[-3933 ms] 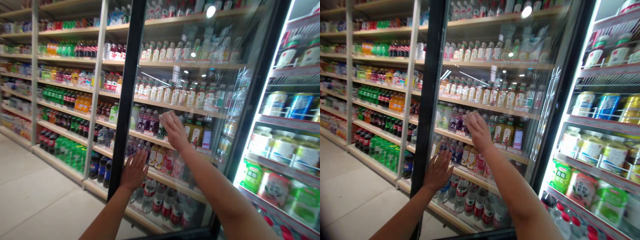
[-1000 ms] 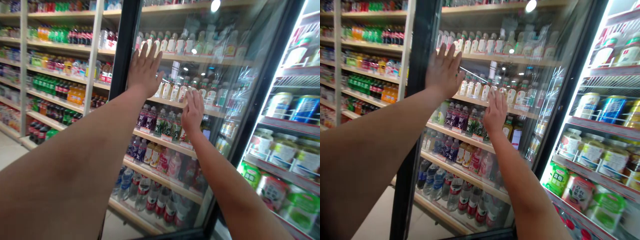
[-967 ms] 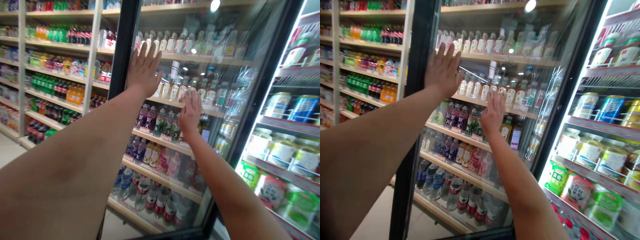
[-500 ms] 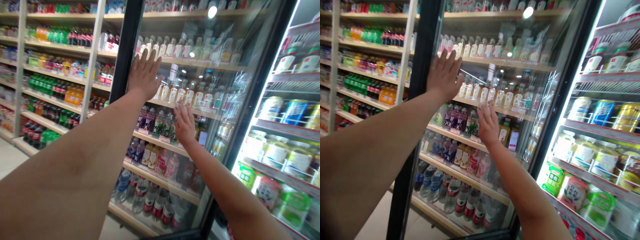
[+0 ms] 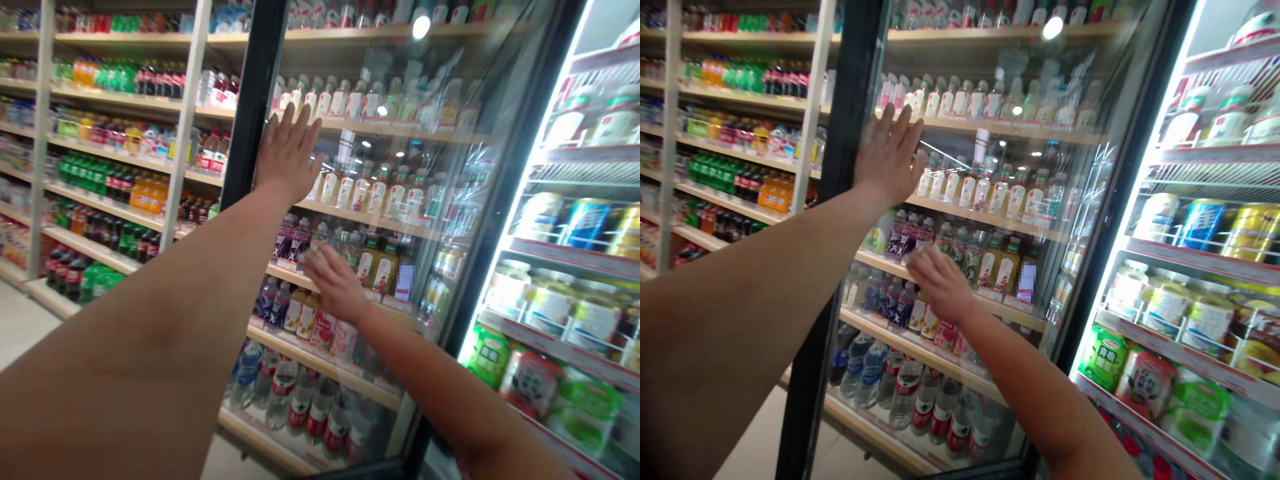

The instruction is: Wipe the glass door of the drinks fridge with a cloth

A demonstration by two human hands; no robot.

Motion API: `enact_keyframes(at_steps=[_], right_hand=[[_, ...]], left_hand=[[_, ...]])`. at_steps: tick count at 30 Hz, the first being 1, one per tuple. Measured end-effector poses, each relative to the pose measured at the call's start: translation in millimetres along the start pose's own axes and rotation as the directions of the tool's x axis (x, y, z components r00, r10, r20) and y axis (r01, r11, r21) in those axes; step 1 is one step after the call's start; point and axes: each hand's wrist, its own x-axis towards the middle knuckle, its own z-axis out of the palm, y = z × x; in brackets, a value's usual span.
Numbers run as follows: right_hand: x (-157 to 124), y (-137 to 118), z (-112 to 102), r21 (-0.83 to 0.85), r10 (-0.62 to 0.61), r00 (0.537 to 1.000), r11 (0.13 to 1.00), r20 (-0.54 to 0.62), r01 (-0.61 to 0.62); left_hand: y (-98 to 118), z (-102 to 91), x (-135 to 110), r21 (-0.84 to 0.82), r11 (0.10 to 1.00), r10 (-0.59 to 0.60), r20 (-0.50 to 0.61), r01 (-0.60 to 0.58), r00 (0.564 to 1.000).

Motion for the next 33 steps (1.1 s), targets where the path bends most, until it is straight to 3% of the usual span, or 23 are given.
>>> enact_keyframes(at_steps=[2, 3, 4, 6, 8, 9, 10, 12, 14, 15, 17, 19, 20, 21, 22, 24, 26, 27, 30, 33], right_hand=[[-4, -3, 0, 0.024, -0.187, 0.977, 0.982, 0.105, 0.186], [-5, 1, -2, 0.017, -0.189, 0.975, 0.982, 0.115, 0.188], [-5, 6, -4, -0.004, -0.124, 0.989, 0.992, 0.086, 0.125], [-5, 18, -8, -0.04, 0.111, 0.992, 0.993, -0.066, -0.114], [-8, 22, -8, -0.024, 0.306, 0.929, 0.948, -0.208, -0.318], [-12, 19, -6, -0.007, 0.334, 0.915, 0.939, -0.227, -0.345], [-16, 14, -4, 0.009, 0.303, 0.931, 0.951, -0.201, -0.308], [-24, 2, 0, 0.042, 0.099, 0.993, 0.994, -0.058, -0.097], [-28, -3, 1, 0.073, -0.086, 0.995, 0.994, 0.052, 0.082], [-27, -1, 1, 0.068, -0.084, 0.995, 0.994, 0.055, 0.08], [-22, 6, -1, 0.034, 0.102, 0.993, 0.994, -0.053, -0.101], [-17, 11, -2, 0.035, 0.318, 0.925, 0.948, -0.206, -0.318], [-15, 10, 0, 0.045, 0.371, 0.894, 0.927, -0.25, -0.372], [-15, 7, 1, 0.052, 0.37, 0.892, 0.928, -0.259, -0.369], [-16, 3, 4, 0.052, 0.312, 0.921, 0.95, -0.233, -0.309], [-20, -8, 6, 0.046, 0.074, 0.992, 0.997, -0.104, -0.07], [-24, -12, 6, 0.052, -0.135, 0.991, 0.99, 0.02, 0.134], [-25, -10, 4, 0.046, -0.156, 0.987, 0.987, 0.047, 0.154], [-22, 4, -2, -0.005, 0.08, 0.996, 0.997, -0.035, -0.081], [-16, 8, -2, 0.014, 0.305, 0.934, 0.951, -0.187, -0.308]], left_hand=[[-1, 0.4, 0, -0.01, 1.0, 0.002, -0.011, -0.002, 1.0], [-1, 0.4, 0, -0.011, 1.0, 0.004, -0.013, -0.004, 1.0], [0, 0.2, 0, -0.009, 1.0, 0.005, -0.012, -0.005, 1.0], [0, -0.9, -1, 0.002, 1.0, 0.003, -0.006, -0.003, 1.0], [2, -2.2, -1, 0.006, 1.0, -0.008, 0.001, 0.008, 1.0], [2, -2.7, -1, 0.004, 1.0, -0.015, 0.002, 0.015, 1.0], [2, -3.1, -1, 0.0, 1.0, -0.021, 0.001, 0.021, 1.0], [2, -3.3, -1, -0.013, 0.999, -0.035, -0.009, 0.035, 0.999], [2, -3.3, -1, -0.031, 0.999, -0.039, -0.021, 0.038, 0.999], [1, -3.3, -1, -0.042, 0.999, -0.034, -0.027, 0.033, 0.999], [1, -3.7, -2, -0.055, 0.998, -0.014, -0.04, 0.012, 0.999], [2, -4.4, -3, -0.046, 0.999, -0.005, -0.046, 0.002, 0.999], [3, -4.7, -4, -0.039, 0.999, -0.009, -0.043, 0.007, 0.999], [3, -4.9, -4, -0.033, 0.999, -0.016, -0.035, 0.015, 0.999], [3, -5.1, -3, -0.032, 0.999, -0.023, -0.024, 0.023, 0.999], [3, -4.8, -2, -0.044, 0.999, -0.029, -0.006, 0.029, 1.0], [3, -4.3, -1, -0.049, 0.998, -0.03, 0.001, 0.03, 1.0], [3, -4.1, -1, -0.053, 0.998, -0.032, 0.003, 0.032, 0.999], [3, -4.3, -1, -0.065, 0.997, -0.031, 0.007, 0.031, 0.999], [5, -5.7, -2, -0.037, 0.999, -0.029, -0.007, 0.028, 1.0]])
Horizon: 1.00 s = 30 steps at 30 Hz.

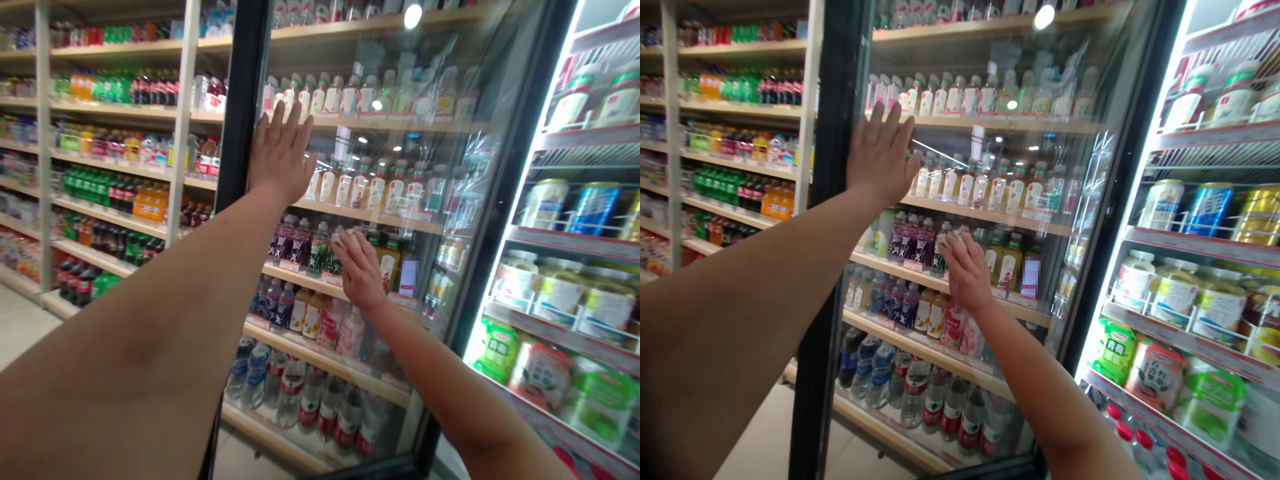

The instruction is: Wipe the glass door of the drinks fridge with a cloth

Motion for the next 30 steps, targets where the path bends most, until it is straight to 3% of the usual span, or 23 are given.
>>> enact_keyframes(at_steps=[3, 5, 8, 10, 12, 14, 15, 17, 18, 20, 22, 23, 24, 25, 27, 30], right_hand=[[-6, -20, 7, 0.025, -0.018, 1.0, 1.0, -0.012, 0.018], [-15, -40, 12, 0.048, -0.16, 0.985, 0.986, 0.061, 0.158], [-25, -57, 14, 0.105, -0.424, 0.889, 0.905, 0.174, 0.411], [-24, -54, 12, 0.126, -0.503, 0.84, 0.865, 0.205, 0.486], [-15, -40, 6, 0.105, -0.439, 0.879, 0.898, 0.187, 0.426], [-4, -23, 0, 0.045, -0.219, 0.971, 0.975, 0.092, 0.216], [1, -17, -2, 0.021, -0.085, 0.996, 0.996, 0.014, 0.085], [5, -11, -4, 0.012, 0.082, 0.992, 0.997, -0.099, -0.081], [3, -13, -4, 0.02, 0.069, 0.993, 0.998, -0.101, -0.068], [-3, -20, -3, 0.053, -0.141, 0.99, 0.989, 0.008, 0.14], [-11, -26, -2, 0.101, -0.38, 0.914, 0.924, 0.139, 0.369], [-13, -26, -3, 0.109, -0.433, 0.886, 0.901, 0.169, 0.419], [-14, -23, -4, 0.097, -0.423, 0.89, 0.906, 0.171, 0.412], [-13, -19, -5, 0.069, -0.36, 0.922, 0.933, 0.145, 0.354], [-9, -9, -7, 0.018, -0.15, 0.989, 0.989, 0.015, 0.15], [-11, -7, -5, 0.017, 0.087, 0.984, 0.996, -0.155, -0.085]], left_hand=[[2, -2.6, -2, 0.02, 1.0, 0.015, -0.006, -0.015, 1.0], [4, -4.5, -3, 0.04, 0.999, 0.029, -0.006, -0.029, 1.0], [6, -6.2, -5, 0.091, 0.995, 0.03, -0.001, -0.03, 1.0], [7, -6.4, -4, 0.111, 0.994, 0.013, -0.001, -0.013, 1.0], [8, -6.3, -4, 0.135, 0.991, -0.006, 0.008, 0.005, 1.0], [8, -6.4, -4, 0.155, 0.988, -0.011, 0.025, 0.007, 1.0], [7, -6.4, -4, 0.164, 0.986, -0.003, 0.033, -0.002, 0.999], [6, -6.1, -4, 0.172, 0.985, 0.02, 0.035, -0.026, 0.999], [6, -5.6, -4, 0.172, 0.984, 0.031, 0.03, -0.036, 0.999], [3, -3.9, -4, 0.166, 0.985, 0.049, 0.014, -0.051, 0.999], [1, -1.8, -3, 0.154, 0.986, 0.067, -0.002, -0.066, 0.998], [1, -0.9, -3, 0.155, 0.985, 0.073, -0.008, -0.071, 0.997], [0, -0.3, -2, 0.162, 0.984, 0.073, -0.012, -0.07, 0.997], [1, -0.1, -2, 0.177, 0.982, 0.068, -0.013, -0.065, 0.998], [2, -1.0, -3, 0.226, 0.973, 0.043, -0.011, -0.04, 0.999], [7, -4.2, -5, 0.287, 0.958, 0.012, 0.01, -0.015, 1.0]])
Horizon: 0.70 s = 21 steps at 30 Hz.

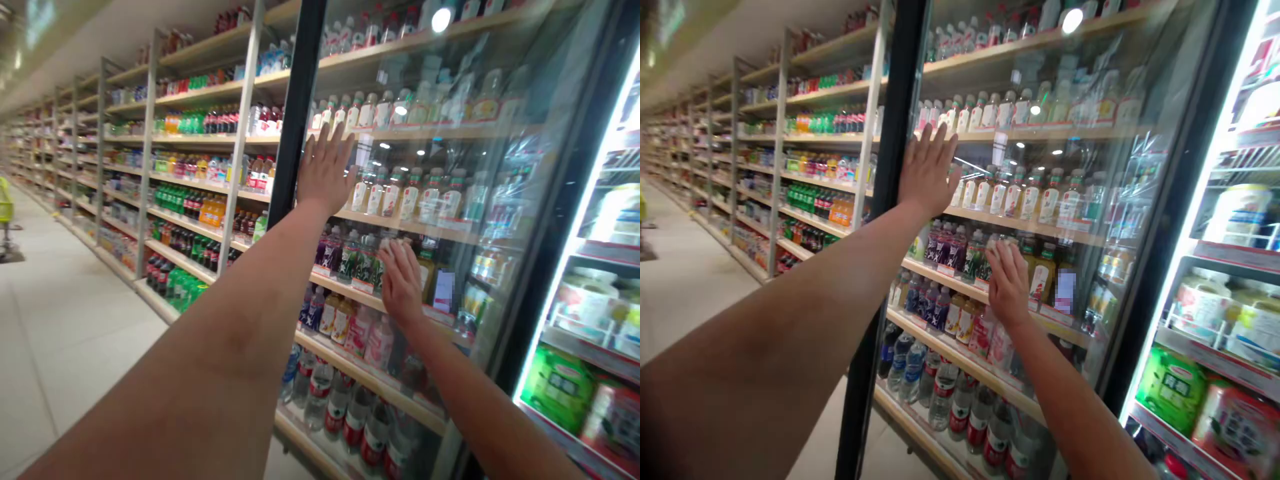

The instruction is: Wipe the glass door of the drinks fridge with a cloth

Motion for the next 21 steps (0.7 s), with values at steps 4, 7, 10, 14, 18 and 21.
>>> enact_keyframes(at_steps=[4, 7, 10, 14, 18, 21], right_hand=[[-42, -33, 5, 0.046, -0.118, 0.983, 0.993, 0.142, 0.112], [-74, -54, 5, 0.145, -0.41, 0.859, 0.912, 0.306, 0.384], [-70, -47, 2, 0.151, -0.476, 0.815, 0.879, 0.331, 0.452], [-30, -20, 4, 0.022, -0.206, 0.962, 0.979, 0.181, 0.205], [-21, -24, 8, 0.016, 0.013, 1.0, 1.0, 0.017, -0.013], [-42, -43, 7, 0.078, -0.202, 0.962, 0.978, 0.183, 0.191]], left_hand=[[3, -4.0, -2, 0.001, 1.0, -0.008, -0.006, 0.008, 1.0], [3, -3.8, -2, 0.015, 1.0, -0.013, -0.007, 0.013, 1.0], [1, -2.1, -2, 0.021, 1.0, -0.016, -0.012, 0.016, 1.0], [-1, 0.6, -1, -0.057, 0.998, -0.01, -0.032, 0.008, 0.999], [-1, 1.3, -1, -0.105, 0.994, -0.014, -0.019, 0.012, 1.0], [0, -0.1, -1, -0.101, 0.995, -0.013, -0.015, 0.012, 1.0]])
